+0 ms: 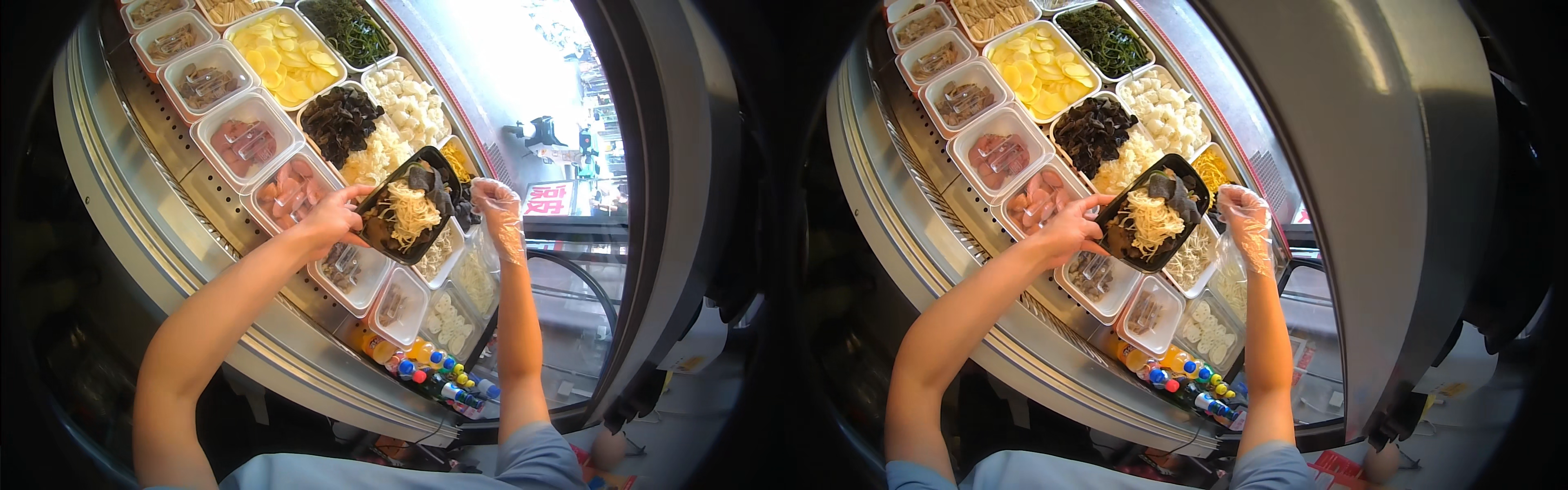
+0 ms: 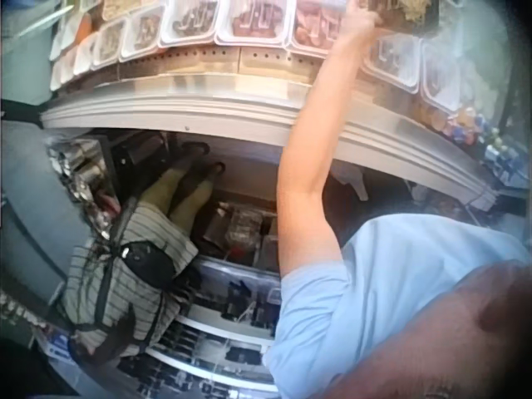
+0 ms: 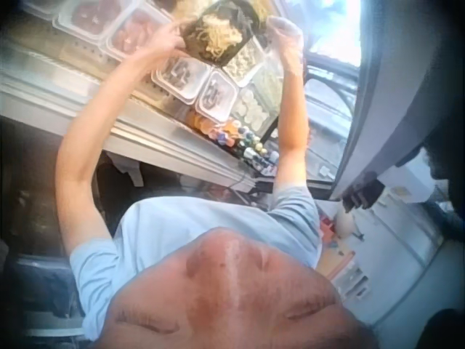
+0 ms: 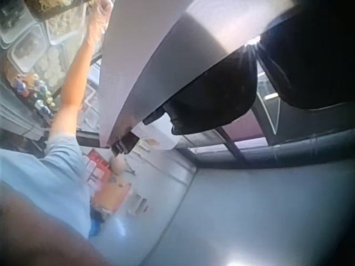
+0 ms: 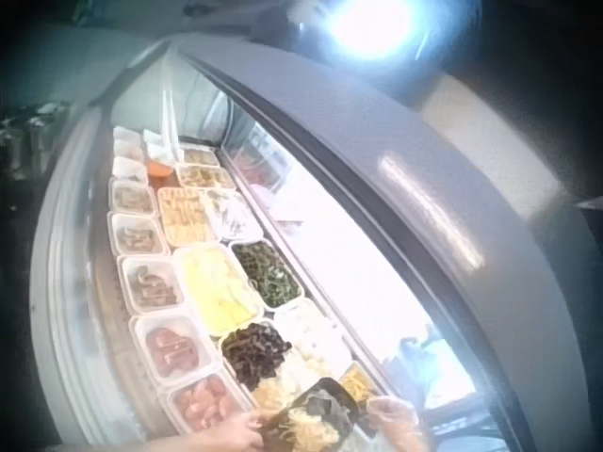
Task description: The person assembles a food order by picking up a black tray and adding various ingredients from a refrigerated display case, including sliced meat, vegetables, and noodles. They then move to a counter to place a lid on the tray, wrap it in a plastic bag, and attach a receipt.
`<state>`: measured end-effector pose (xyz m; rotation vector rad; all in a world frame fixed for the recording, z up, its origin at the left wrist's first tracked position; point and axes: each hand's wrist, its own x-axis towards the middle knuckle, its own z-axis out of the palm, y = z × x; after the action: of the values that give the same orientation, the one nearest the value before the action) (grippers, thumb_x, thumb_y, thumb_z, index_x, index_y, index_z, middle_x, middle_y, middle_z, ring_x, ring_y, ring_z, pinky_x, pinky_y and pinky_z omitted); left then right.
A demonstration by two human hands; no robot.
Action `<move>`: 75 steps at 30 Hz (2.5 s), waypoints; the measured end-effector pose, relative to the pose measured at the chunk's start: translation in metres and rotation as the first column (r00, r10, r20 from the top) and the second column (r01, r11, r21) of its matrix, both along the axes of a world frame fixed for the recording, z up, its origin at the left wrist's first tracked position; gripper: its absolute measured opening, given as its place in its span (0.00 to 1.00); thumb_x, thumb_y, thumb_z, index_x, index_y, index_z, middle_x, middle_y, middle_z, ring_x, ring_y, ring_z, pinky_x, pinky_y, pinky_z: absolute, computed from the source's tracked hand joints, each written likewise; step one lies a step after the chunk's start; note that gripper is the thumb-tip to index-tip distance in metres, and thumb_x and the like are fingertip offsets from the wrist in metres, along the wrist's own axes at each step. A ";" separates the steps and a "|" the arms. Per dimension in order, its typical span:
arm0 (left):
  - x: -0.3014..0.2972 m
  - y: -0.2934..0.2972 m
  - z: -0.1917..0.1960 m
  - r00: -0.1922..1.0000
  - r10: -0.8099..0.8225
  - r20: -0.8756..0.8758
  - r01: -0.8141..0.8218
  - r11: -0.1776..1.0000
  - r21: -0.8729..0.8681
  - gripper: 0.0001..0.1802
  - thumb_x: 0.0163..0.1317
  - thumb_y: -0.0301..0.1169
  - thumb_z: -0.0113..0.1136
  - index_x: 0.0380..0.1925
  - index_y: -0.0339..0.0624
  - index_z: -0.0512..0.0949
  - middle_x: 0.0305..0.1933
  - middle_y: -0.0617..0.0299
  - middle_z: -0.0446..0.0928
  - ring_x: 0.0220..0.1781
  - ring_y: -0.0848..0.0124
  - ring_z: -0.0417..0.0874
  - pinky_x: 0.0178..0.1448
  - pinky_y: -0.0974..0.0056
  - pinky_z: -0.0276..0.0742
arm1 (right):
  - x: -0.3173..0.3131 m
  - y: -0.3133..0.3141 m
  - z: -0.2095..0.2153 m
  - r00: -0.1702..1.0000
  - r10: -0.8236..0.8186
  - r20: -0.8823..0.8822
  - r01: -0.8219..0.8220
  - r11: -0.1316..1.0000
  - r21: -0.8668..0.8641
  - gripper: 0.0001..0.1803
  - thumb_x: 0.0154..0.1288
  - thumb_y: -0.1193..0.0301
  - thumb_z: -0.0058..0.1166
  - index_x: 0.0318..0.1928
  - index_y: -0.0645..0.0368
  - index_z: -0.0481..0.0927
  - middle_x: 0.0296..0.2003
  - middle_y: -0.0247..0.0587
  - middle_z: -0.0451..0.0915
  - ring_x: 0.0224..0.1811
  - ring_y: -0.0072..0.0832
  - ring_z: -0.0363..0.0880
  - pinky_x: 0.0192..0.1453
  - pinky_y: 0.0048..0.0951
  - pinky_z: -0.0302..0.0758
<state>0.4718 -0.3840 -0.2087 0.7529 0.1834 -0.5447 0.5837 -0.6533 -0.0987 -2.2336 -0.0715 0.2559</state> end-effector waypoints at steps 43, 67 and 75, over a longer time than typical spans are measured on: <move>0.012 0.056 0.010 0.948 0.313 -0.054 -0.317 0.945 -0.079 0.36 0.55 0.12 0.44 0.67 0.40 0.61 0.51 0.54 0.69 0.46 0.61 0.83 0.47 0.61 0.87 | 0.139 -0.078 -0.169 0.990 -0.081 0.114 0.117 0.926 -0.359 0.17 0.55 0.63 0.59 0.42 0.61 0.83 0.37 0.43 0.84 0.36 0.33 0.83 0.43 0.31 0.78; 0.016 0.051 0.007 0.964 0.258 -0.064 -0.262 0.964 -0.054 0.35 0.54 0.11 0.43 0.66 0.38 0.62 0.52 0.51 0.72 0.45 0.59 0.85 0.46 0.60 0.88 | 0.147 -0.128 -0.148 0.919 -0.379 -0.107 0.392 0.855 0.341 0.11 0.59 0.74 0.61 0.43 0.63 0.80 0.34 0.38 0.81 0.34 0.27 0.78 0.36 0.25 0.73; 0.014 0.047 0.005 0.965 0.246 -0.088 -0.249 0.968 -0.026 0.36 0.53 0.10 0.42 0.66 0.37 0.62 0.53 0.51 0.72 0.46 0.59 0.85 0.45 0.61 0.88 | 0.145 -0.100 -0.096 0.904 -0.402 -0.147 0.400 0.672 0.623 0.11 0.63 0.78 0.59 0.46 0.64 0.78 0.40 0.40 0.79 0.39 0.29 0.79 0.41 0.26 0.78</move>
<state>0.4855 -0.3365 -0.2033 0.6598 0.3406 -0.3408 0.7292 -0.7528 -0.1942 -1.4996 0.2980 -0.0264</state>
